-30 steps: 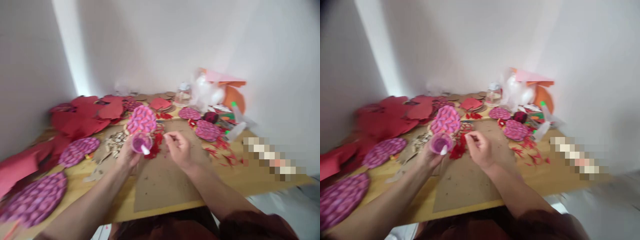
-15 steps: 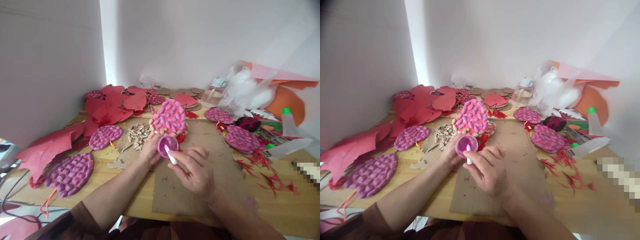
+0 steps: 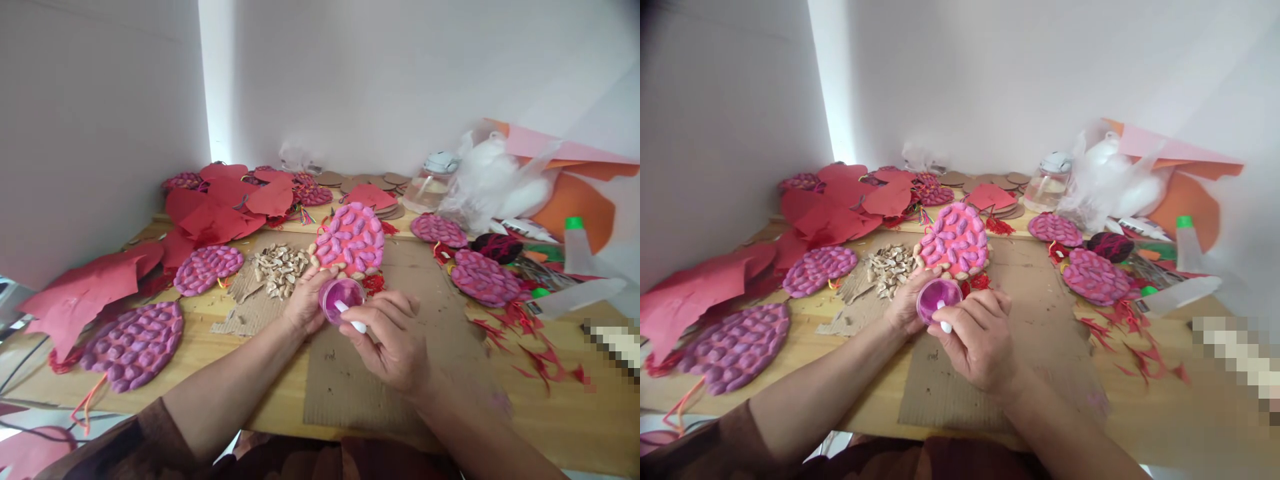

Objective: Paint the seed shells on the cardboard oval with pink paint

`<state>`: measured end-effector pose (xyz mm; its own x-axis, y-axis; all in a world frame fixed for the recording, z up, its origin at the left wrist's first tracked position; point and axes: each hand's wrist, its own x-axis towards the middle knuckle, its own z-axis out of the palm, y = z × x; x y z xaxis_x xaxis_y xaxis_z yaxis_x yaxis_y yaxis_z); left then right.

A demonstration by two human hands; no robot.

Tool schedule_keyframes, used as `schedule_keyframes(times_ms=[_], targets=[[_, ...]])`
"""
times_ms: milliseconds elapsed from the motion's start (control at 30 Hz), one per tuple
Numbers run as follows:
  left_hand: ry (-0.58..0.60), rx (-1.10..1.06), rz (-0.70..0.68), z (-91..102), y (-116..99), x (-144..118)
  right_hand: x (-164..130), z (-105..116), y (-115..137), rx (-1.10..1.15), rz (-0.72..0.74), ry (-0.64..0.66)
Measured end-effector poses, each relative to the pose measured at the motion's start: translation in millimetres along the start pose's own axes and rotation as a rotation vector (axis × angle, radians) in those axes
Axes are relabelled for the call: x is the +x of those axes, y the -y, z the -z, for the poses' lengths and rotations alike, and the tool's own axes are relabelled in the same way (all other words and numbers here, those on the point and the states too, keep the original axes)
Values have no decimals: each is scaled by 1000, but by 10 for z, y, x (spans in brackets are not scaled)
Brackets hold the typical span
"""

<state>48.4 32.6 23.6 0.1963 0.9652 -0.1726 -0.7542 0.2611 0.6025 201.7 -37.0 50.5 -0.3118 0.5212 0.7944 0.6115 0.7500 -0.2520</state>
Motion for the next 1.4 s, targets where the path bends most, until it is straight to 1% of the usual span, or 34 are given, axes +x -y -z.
schedule_keyframes(times_ms=[200, 500, 633, 767, 833, 900, 1033, 1100, 1200, 1333, 1400], targets=[[-23, 38, 18, 23, 18, 9, 5, -4, -34, -28, -39, 23], [-49, 65, -28, -14, 15, -2, -3, 15, -42, -23, -56, 48], [-53, 72, -10, -2, 14, -11, 4, 76, -62, 41, -67, 31], [-84, 68, 18, 11, 5, -14, -24, 162, -97, 151, -175, 0], [-84, 63, 31, 4, 0, -13, -38, 193, -105, 201, -249, -35], [-79, 44, 35, -10, -3, -11, -42, 209, -105, 220, -289, -44], [-89, -4, 20, -29, -4, -1, -22, 209, -107, 176, -248, -9], [-103, -4, 16, -25, -6, 6, -9, 212, -108, 179, -246, -19], [-121, 0, 12, -16, -8, 11, 15, 234, -108, 174, -215, 11], [-109, -6, 25, -19, -11, 9, 49, 263, -115, 164, -187, -3], [-107, -5, 25, -18, -11, 11, 56, 266, -120, 153, -172, 28]])
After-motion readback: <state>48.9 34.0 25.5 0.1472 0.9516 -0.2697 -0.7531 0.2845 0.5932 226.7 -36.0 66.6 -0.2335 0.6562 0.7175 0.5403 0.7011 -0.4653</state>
